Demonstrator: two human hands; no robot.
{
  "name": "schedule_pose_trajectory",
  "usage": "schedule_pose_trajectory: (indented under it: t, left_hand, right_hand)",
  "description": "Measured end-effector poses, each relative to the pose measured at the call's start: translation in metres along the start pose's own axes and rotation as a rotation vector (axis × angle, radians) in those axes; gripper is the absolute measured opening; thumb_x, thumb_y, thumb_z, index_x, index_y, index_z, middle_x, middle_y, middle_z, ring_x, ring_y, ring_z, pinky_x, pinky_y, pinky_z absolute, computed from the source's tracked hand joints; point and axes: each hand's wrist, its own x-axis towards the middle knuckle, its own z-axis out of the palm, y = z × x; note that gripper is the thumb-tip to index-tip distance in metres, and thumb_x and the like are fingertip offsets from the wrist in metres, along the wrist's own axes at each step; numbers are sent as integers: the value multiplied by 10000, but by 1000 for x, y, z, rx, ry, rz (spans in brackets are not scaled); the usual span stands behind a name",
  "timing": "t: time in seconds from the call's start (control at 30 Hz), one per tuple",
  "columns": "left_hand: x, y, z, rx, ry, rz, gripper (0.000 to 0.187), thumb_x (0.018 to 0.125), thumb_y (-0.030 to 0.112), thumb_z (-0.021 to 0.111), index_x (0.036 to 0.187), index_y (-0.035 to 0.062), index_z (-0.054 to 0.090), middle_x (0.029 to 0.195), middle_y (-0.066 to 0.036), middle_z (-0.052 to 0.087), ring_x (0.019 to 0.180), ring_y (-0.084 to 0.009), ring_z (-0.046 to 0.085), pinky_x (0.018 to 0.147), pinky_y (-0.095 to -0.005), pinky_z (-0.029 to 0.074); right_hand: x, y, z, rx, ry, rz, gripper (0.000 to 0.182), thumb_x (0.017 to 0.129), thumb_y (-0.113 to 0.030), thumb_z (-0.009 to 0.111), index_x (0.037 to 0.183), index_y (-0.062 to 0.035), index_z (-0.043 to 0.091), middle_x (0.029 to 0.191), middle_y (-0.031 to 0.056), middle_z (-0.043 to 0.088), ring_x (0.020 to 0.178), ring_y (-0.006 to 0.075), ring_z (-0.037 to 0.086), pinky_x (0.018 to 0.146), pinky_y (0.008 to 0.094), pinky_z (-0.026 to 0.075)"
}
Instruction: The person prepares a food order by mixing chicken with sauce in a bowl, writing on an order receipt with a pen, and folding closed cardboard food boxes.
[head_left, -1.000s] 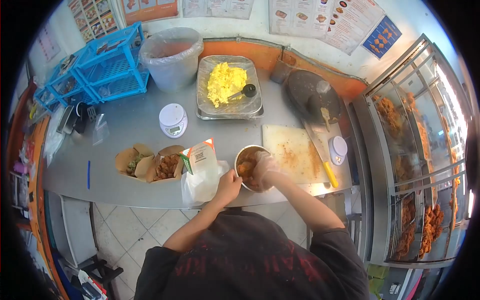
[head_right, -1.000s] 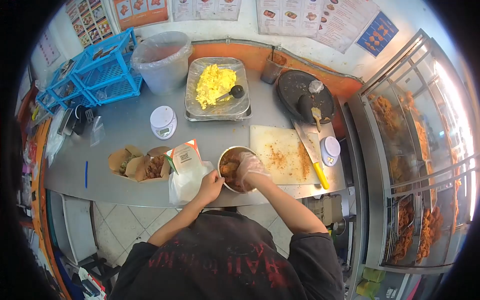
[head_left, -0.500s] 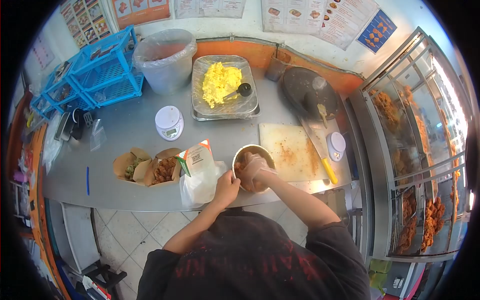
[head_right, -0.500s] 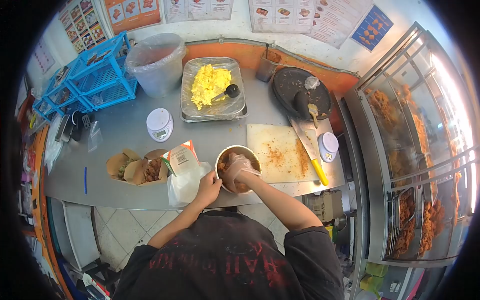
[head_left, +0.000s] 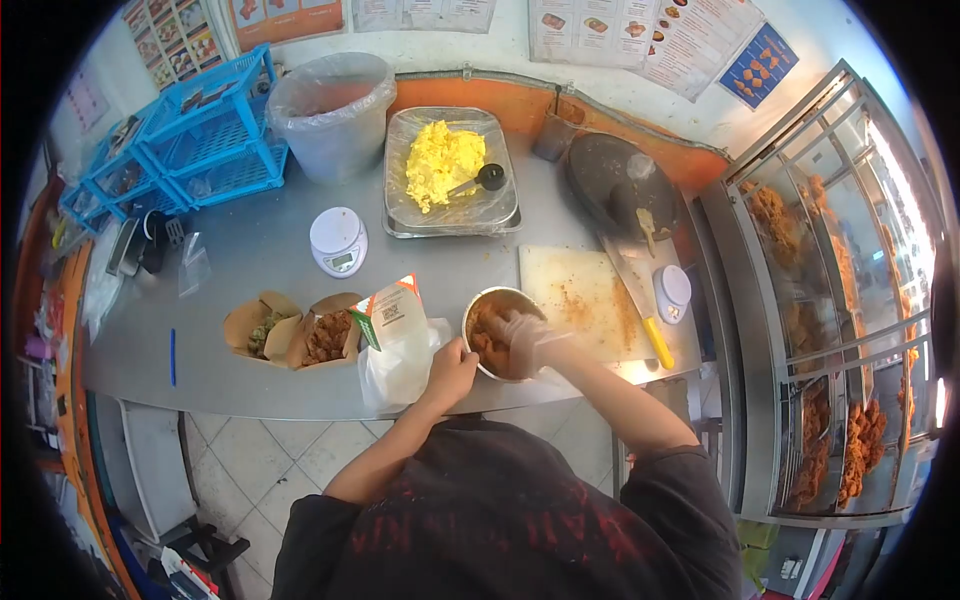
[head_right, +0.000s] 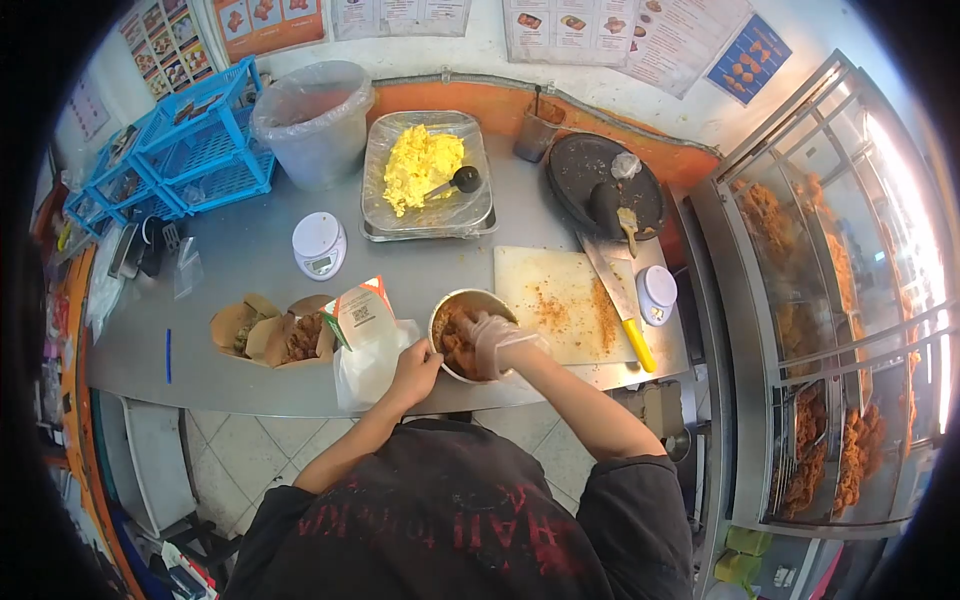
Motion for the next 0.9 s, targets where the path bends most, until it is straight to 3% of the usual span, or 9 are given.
schedule_pose_trajectory:
  t: [0.13, 0.23, 0.33, 0.53, 0.63, 0.7, 0.87, 0.9]
  left_hand:
    - [-3, 5, -4, 54, 0, 14, 204, 790, 155, 540, 743, -38, 493, 686, -210, 564, 653, -358, 552, 609, -430, 423]
    - [-2, 5, -4, 43, -8, 4, 213, 786, 161, 545, 743, -42, 493, 693, -216, 566, 659, -367, 551, 613, -431, 424]
    - [0, 4, -1, 39, 22, 3, 214, 787, 163, 546, 744, -41, 496, 694, -214, 567, 667, -366, 558, 620, -432, 427]
    - [6, -13, 6, -74, 15, -18, 214, 793, 170, 535, 766, -41, 507, 709, -217, 574, 681, -368, 564, 635, -435, 432]
    - [6, -16, 5, 13, -3, -17, 197, 793, 151, 541, 843, -38, 555, 705, -176, 582, 647, -281, 564, 617, -383, 437]
    - [2, -1, -1, 36, -10, -11, 185, 787, 142, 537, 832, -38, 545, 692, -175, 573, 636, -283, 557, 609, -383, 433]
    - [-4, 9, -2, 52, 12, 44, 176, 776, 137, 535, 796, -36, 519, 675, -188, 557, 630, -317, 548, 601, -404, 425]
    - [-5, 14, -4, 35, -6, 30, 182, 779, 146, 533, 791, -35, 519, 691, -202, 565, 647, -341, 553, 612, -422, 426]
  right_hand:
    - [10, -2, 3, -101, -84, -8, 611, 706, -287, 723, 1216, -60, 474, 1242, 214, 481, 1068, 375, 546, 894, 396, 473]
    - [11, 6, -6, 24, -52, -24, 543, 636, -215, 761, 1105, -43, 547, 1147, 201, 552, 1027, 318, 583, 858, 378, 492]
    - [5, 10, -20, 53, 80, 19, 608, 587, -264, 786, 1126, -80, 571, 974, 157, 635, 923, 282, 624, 790, 354, 508]
    - [-16, -2, -59, 343, -70, -8, 594, 670, -374, 731, 1158, -86, 555, 1035, 115, 645, 944, 260, 622, 809, 348, 502]
    - [-5, 15, -43, 427, -85, -8, 620, 687, -501, 673, 1046, -3, 585, 1005, 200, 634, 925, 305, 622, 811, 368, 489]
    - [7, 20, -4, 305, 60, 18, 633, 680, -491, 668, 1066, 2, 573, 1015, 213, 628, 940, 321, 617, 822, 367, 487]
    - [5, -22, -20, 488, -36, 170, 439, 790, -333, 606, 1126, -56, 557, 1150, 215, 570, 1068, 346, 553, 864, 383, 466]
    - [9, -22, -10, 492, 59, 166, 373, 781, -272, 620, 1079, -54, 572, 1139, 214, 560, 1065, 344, 548, 878, 376, 461]
